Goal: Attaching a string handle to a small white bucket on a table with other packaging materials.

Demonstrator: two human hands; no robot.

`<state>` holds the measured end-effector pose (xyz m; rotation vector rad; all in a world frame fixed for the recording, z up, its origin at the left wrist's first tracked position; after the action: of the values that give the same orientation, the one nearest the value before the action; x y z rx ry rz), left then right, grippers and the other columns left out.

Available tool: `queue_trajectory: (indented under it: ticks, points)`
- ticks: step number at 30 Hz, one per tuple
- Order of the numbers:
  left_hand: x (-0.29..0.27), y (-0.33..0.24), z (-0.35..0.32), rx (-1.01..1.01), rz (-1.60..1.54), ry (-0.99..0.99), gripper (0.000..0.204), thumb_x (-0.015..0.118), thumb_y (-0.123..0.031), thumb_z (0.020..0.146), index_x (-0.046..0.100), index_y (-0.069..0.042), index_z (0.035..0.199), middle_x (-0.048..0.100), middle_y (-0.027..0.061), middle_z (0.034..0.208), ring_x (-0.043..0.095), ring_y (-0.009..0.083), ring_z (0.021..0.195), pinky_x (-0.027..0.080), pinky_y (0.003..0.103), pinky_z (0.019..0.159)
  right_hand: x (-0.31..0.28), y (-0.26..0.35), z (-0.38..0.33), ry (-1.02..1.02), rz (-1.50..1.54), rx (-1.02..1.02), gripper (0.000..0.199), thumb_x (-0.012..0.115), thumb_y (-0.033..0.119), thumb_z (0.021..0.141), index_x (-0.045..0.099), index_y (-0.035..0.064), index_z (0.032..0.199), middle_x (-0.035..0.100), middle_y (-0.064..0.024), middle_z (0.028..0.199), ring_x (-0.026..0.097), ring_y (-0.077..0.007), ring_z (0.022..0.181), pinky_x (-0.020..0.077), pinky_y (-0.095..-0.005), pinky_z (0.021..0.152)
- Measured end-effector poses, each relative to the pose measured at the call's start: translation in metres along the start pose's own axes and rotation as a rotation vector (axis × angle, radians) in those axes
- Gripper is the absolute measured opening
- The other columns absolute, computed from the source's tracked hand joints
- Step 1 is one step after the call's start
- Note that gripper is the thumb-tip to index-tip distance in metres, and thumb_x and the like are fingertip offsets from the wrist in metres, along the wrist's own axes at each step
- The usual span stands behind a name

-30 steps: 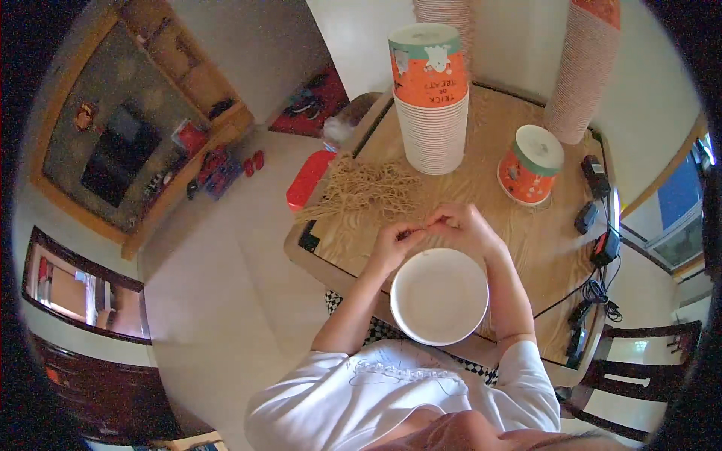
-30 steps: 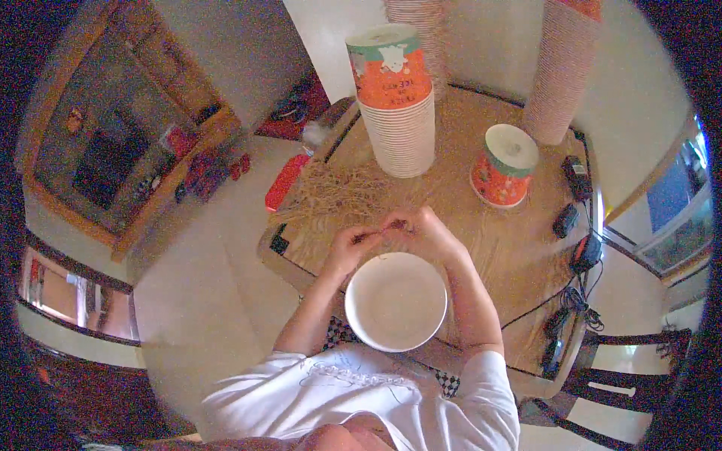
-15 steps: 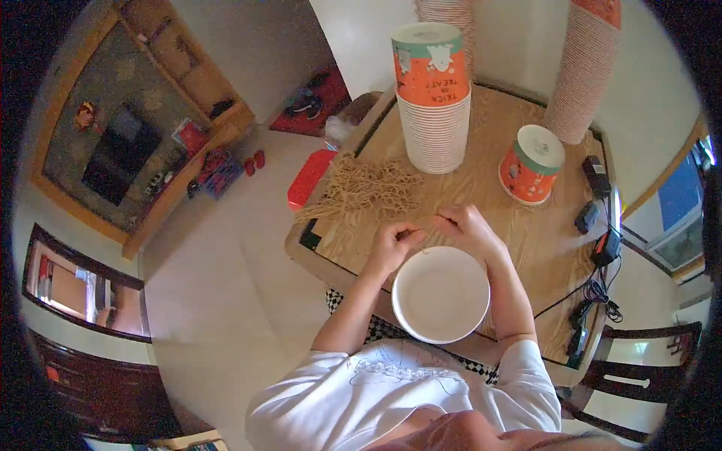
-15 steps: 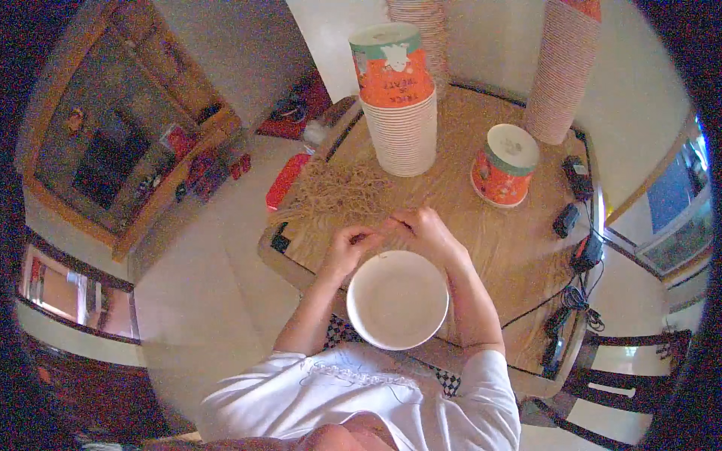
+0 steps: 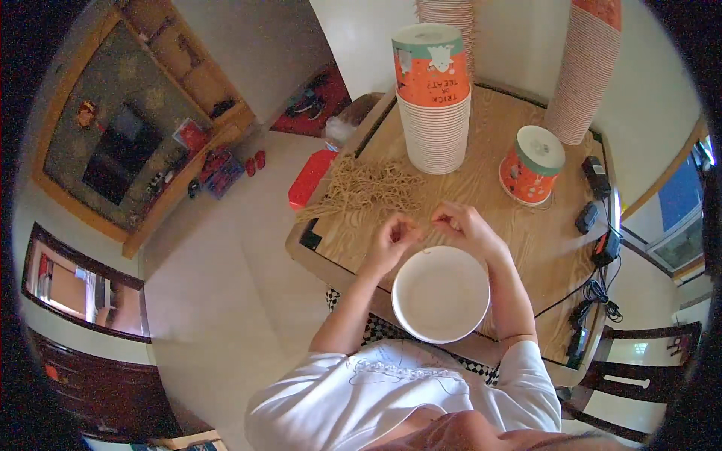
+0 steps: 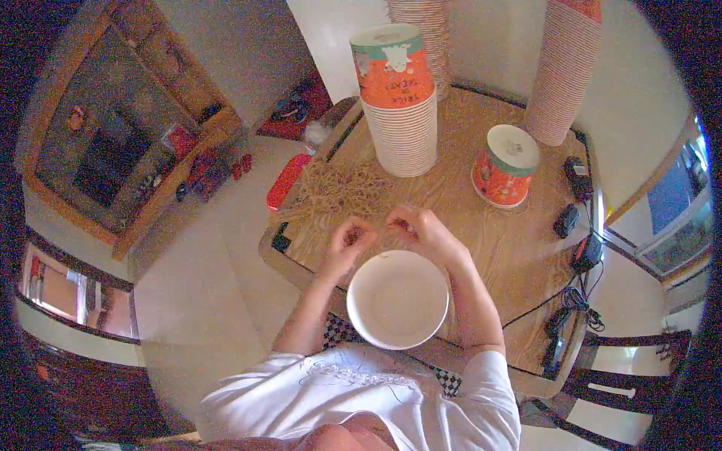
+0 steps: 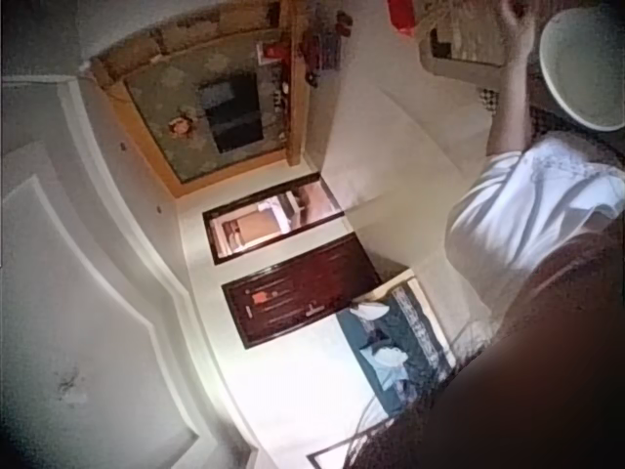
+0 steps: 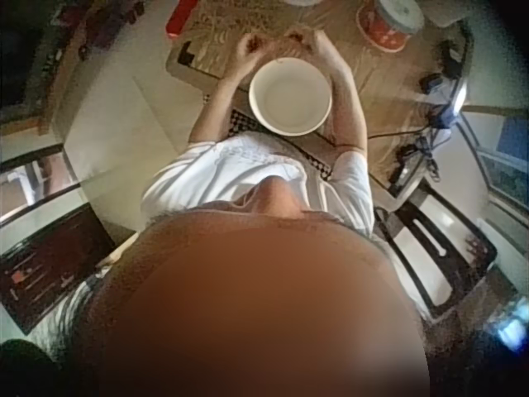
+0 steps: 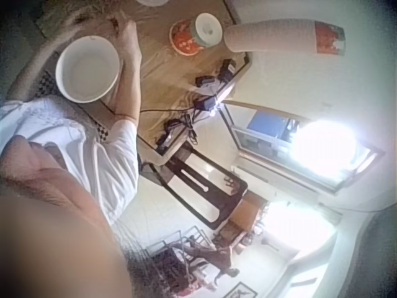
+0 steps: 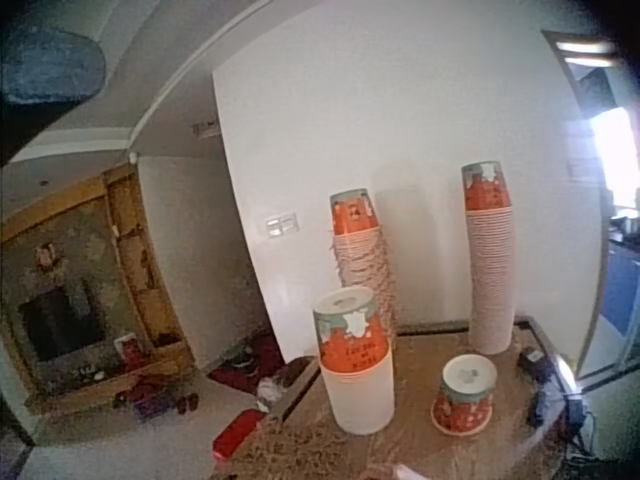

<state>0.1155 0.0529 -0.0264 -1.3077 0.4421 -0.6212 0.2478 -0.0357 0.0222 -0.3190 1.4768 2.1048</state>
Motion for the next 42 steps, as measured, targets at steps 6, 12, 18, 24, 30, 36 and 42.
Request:
queue_trajectory:
  ticks: [6, 12, 18, 24, 30, 36, 42]
  points:
    - [-0.002, -0.028, -0.006, 0.304, 0.478, 0.28, 0.011, 0.068, -0.014, 0.081, 0.067, -0.003, 0.082, 0.054, 0.0042, 0.075, 0.055, 0.0145, 0.073, 0.045, 0.029, 0.062, -0.001, -0.003, -0.001, 0.012, -0.013, 0.071, 0.009, 0.062, 0.004, 0.079, 0.059, 0.0009, 0.088, 0.061, -0.0097, 0.08, 0.06, -0.0204, 0.073, 0.0479, -0.0317, 0.065]
    - [0.013, -0.015, -0.006, 0.26, 0.583, 0.354, 0.014, 0.068, -0.012, 0.078, 0.07, -0.01, 0.092, 0.056, 0.0079, 0.082, 0.057, 0.0203, 0.071, 0.047, 0.031, 0.065, 0.008, -0.005, 0.0, 0.094, -0.08, 0.044, 0.01, 0.062, 0.006, 0.079, 0.061, 0.0017, 0.089, 0.062, -0.0104, 0.081, 0.062, -0.0223, 0.074, 0.0485, -0.0326, 0.065]
    - [0.014, -0.005, -0.002, 0.079, 0.629, 0.352, 0.008, 0.066, -0.01, 0.08, 0.068, -0.007, 0.088, 0.058, 0.0055, 0.079, 0.059, 0.0178, 0.07, 0.048, 0.029, 0.064, 0.0, 0.002, -0.002, 0.061, -0.097, 0.098, 0.01, 0.063, 0.006, 0.079, 0.062, 0.0018, 0.088, 0.063, -0.0103, 0.081, 0.062, -0.0223, 0.073, 0.0486, -0.032, 0.063]
    - [0.002, 0.014, -0.003, -0.056, 0.095, 0.221, 0.012, 0.061, -0.015, 0.087, 0.061, -0.003, 0.089, 0.059, -0.002, 0.078, 0.055, 0.0067, 0.067, 0.046, 0.024, 0.059, 0.001, 0.001, -0.002, 0.059, -0.094, 0.053, 0.01, 0.065, 0.005, 0.077, 0.061, 0.0012, 0.085, 0.061, -0.01, 0.079, 0.061, -0.0216, 0.071, 0.0483, -0.0314, 0.062]
    - [0.006, 0.018, -0.008, -0.416, -0.137, 0.186, 0.01, 0.06, -0.018, 0.087, 0.06, -0.008, 0.085, 0.058, -0.0025, 0.072, 0.05, 0.0043, 0.062, 0.04, 0.02, 0.053, 0.004, 0.009, -0.004, 0.045, -0.099, -0.075, 0.011, 0.068, 0.005, 0.075, 0.061, 0.001, 0.082, 0.059, -0.0091, 0.077, 0.06, -0.0208, 0.071, 0.0483, -0.0316, 0.062]
    - [0.004, 0.027, -0.009, -0.497, -0.343, 0.108, 0.016, 0.056, -0.02, 0.088, 0.065, -0.006, 0.089, 0.056, -0.004, 0.069, 0.049, 0.0038, 0.061, 0.038, 0.02, 0.052, 0.003, 0.018, -0.003, 0.045, -0.08, -0.046, 0.011, 0.067, 0.005, 0.076, 0.061, 0.0007, 0.083, 0.059, -0.0092, 0.077, 0.061, -0.0206, 0.071, 0.0486, -0.0317, 0.063]
    - [-0.001, 0.022, -0.006, -0.342, -0.137, 0.175, 0.016, 0.06, -0.014, 0.087, 0.067, -0.004, 0.097, 0.062, -0.0012, 0.078, 0.051, 0.0044, 0.066, 0.04, 0.019, 0.057, 0.003, 0.015, -0.002, 0.029, -0.072, -0.016, 0.011, 0.067, 0.004, 0.076, 0.061, 0.001, 0.085, 0.06, -0.0092, 0.078, 0.062, -0.02, 0.071, 0.0494, -0.0314, 0.063]
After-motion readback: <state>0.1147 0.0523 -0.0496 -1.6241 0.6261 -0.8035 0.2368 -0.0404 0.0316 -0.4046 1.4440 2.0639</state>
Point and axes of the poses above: each hand's wrist, its own z-axis towards the middle knuckle, its own x-axis out of the palm, y = z × x, the point moved 7 cm from there along z, towards the middle knuckle
